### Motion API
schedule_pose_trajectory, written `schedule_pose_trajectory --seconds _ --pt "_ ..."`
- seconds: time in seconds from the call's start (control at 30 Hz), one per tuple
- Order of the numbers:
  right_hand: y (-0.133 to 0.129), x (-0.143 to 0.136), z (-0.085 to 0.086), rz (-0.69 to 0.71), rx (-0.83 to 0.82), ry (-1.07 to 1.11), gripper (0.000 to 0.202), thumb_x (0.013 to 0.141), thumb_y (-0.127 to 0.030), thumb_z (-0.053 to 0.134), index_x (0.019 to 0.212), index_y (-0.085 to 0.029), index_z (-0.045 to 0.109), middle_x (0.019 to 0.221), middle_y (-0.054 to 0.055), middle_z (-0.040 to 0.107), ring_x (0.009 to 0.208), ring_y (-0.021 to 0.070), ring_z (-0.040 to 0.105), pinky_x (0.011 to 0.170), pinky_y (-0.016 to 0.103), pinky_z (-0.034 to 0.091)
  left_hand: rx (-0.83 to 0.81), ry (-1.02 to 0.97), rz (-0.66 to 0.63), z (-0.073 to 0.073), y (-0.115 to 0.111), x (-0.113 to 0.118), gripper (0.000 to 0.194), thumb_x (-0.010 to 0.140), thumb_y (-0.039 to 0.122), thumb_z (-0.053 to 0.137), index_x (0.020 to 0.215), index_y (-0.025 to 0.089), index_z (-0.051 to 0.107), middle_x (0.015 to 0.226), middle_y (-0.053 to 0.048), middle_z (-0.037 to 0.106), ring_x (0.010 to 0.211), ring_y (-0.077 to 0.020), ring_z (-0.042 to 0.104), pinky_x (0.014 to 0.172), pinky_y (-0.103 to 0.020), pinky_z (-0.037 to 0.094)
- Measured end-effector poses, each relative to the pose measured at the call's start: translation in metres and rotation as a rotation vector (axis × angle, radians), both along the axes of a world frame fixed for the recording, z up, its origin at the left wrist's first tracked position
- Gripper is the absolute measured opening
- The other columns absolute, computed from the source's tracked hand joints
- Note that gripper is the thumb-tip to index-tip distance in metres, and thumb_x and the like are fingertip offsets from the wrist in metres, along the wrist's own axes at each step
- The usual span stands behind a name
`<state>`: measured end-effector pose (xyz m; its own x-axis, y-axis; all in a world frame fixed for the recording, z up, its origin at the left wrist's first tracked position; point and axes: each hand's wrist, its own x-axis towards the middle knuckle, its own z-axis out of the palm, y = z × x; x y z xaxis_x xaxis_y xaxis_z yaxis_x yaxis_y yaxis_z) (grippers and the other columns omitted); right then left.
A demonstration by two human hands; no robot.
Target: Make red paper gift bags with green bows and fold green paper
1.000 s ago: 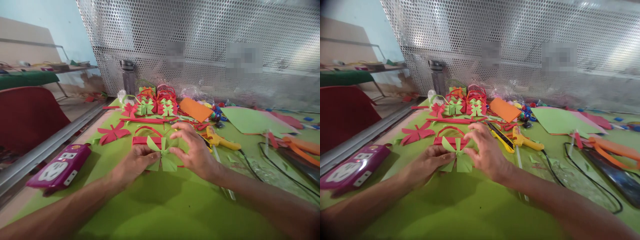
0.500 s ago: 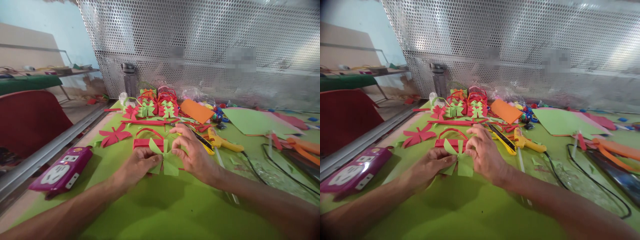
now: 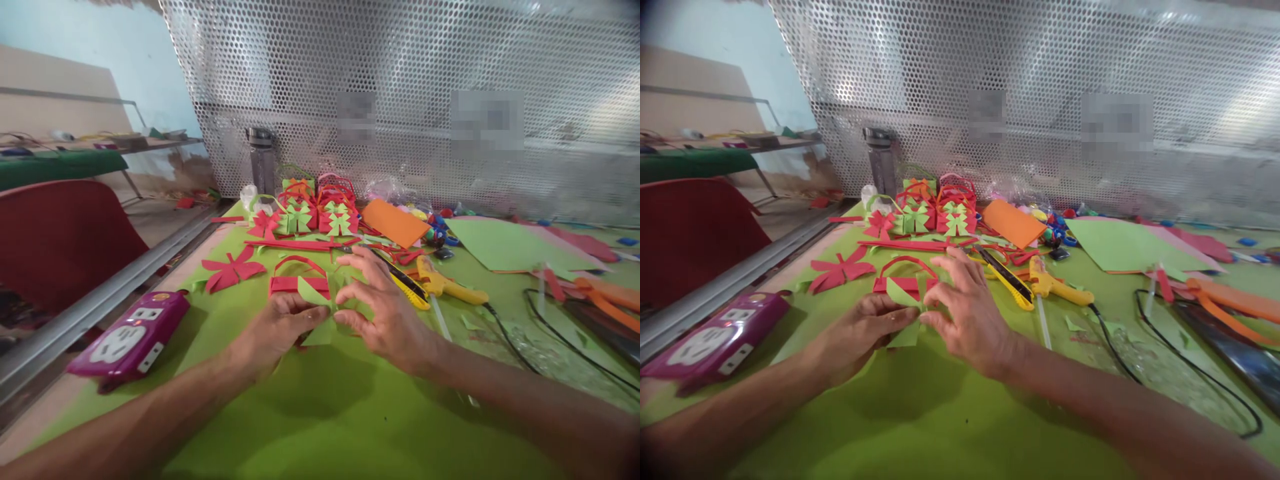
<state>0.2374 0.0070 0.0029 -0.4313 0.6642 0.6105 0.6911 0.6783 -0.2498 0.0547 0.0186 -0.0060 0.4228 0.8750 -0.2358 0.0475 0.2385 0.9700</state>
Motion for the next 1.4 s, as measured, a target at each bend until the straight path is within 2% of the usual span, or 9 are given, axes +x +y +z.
schedule_pose_trajectory --seconds 0.13,0.27,0.43,0.63,0.8,0.93,1.13,1.27,1.4 --pt "0.0 0.0 0.001 -0.051 0.009 -0.017 0.017 0.078 -0.033 0.066 0.078 -0.02 0.056 0.13 0.015 0.047 0.133 0.0362 0.027 0.1 0.061 0.03 0.019 -0.009 -0.001 -0.001 0.001 -0.001 0.03 0.067 0.042 0.072 0.059 0.015 0.062 0.045 0.007 0.039 0.042 -0.0051 0.03 0.041 -0.019 0.026" --pt "0.001 0.0 0.0 -0.073 0.007 0.003 0.009 0.082 -0.025 0.06 0.075 -0.021 0.057 0.13 0.012 0.049 0.133 0.0333 0.029 0.1 0.06 0.03 0.02 -0.034 -0.029 -0.001 0.0 -0.001 0.029 0.071 0.041 0.07 0.061 0.015 0.061 0.048 0.007 0.041 0.044 -0.0049 0.029 0.043 -0.02 0.024" --pt "0.0 0.0 0.0 -0.058 0.014 0.036 0.013 0.082 -0.016 0.052 0.071 -0.02 0.055 0.129 0.012 0.05 0.133 0.0314 0.03 0.102 0.056 0.031 0.109 -0.034 -0.049 0.0 -0.001 -0.001 0.03 0.073 0.04 0.068 0.061 0.014 0.059 0.05 0.006 0.04 0.046 -0.0047 0.027 0.045 -0.02 0.023" --pt "0.002 0.003 0.002 -0.067 0.086 0.065 0.009 0.082 -0.014 0.053 0.075 -0.02 0.053 0.126 0.013 0.051 0.129 0.0293 0.036 0.1 0.054 0.032 0.089 0.011 -0.006 -0.001 0.002 -0.002 0.031 0.072 0.043 0.066 0.06 0.016 0.056 0.051 0.006 0.04 0.045 -0.0064 0.035 0.046 -0.021 0.032" --pt "0.003 0.002 -0.001 -0.013 0.136 -0.019 0.005 0.084 -0.015 0.057 0.084 -0.019 0.059 0.128 0.014 0.049 0.131 0.0316 0.032 0.099 0.054 0.032 0.077 0.047 0.041 -0.002 0.001 0.0 0.03 0.067 0.045 0.068 0.064 0.016 0.057 0.054 0.005 0.043 0.046 -0.0068 0.037 0.044 -0.02 0.033" --pt "0.002 0.001 -0.003 0.025 0.122 -0.064 0.011 0.083 -0.011 0.056 0.089 -0.019 0.062 0.131 0.014 0.047 0.132 0.0322 0.029 0.099 0.055 0.031 0.101 0.078 -0.015 -0.003 0.0 0.0 0.031 0.068 0.046 0.067 0.07 0.016 0.062 0.056 0.004 0.045 0.046 -0.0068 0.036 0.045 -0.021 0.031" --pt "0.002 0.0 -0.004 0.074 0.118 -0.054 0.012 0.085 -0.011 0.053 0.078 -0.019 0.059 0.128 0.012 0.049 0.131 0.0322 0.031 0.1 0.055 0.032 0.14 0.124 -0.073 -0.002 0.001 -0.002 0.031 0.07 0.046 0.064 0.068 0.015 0.061 0.053 0.005 0.043 0.047 -0.0073 0.033 0.045 -0.022 0.027" --pt "0.004 0.002 -0.002 0.069 0.078 -0.008 0.014 0.086 -0.01 0.048 0.076 -0.019 0.053 0.125 0.013 0.05 0.13 0.0299 0.033 0.1 0.052 0.034 0.117 0.106 -0.028 -0.002 0.001 -0.002 0.029 0.069 0.043 0.065 0.064 0.015 0.059 0.053 0.005 0.043 0.045 -0.0063 0.032 0.045 -0.021 0.027" --pt "0.01 0.01 0.002 0.021 0.067 0.091 0.012 0.088 -0.011 0.047 0.079 -0.02 0.047 0.119 0.013 0.053 0.126 0.0255 0.039 0.099 0.049 0.035 0.039 0.078 0.059 0.002 0.002 -0.002 0.029 0.064 0.044 0.068 0.063 0.017 0.057 0.054 0.005 0.046 0.047 -0.0076 0.039 0.046 -0.021 0.033"
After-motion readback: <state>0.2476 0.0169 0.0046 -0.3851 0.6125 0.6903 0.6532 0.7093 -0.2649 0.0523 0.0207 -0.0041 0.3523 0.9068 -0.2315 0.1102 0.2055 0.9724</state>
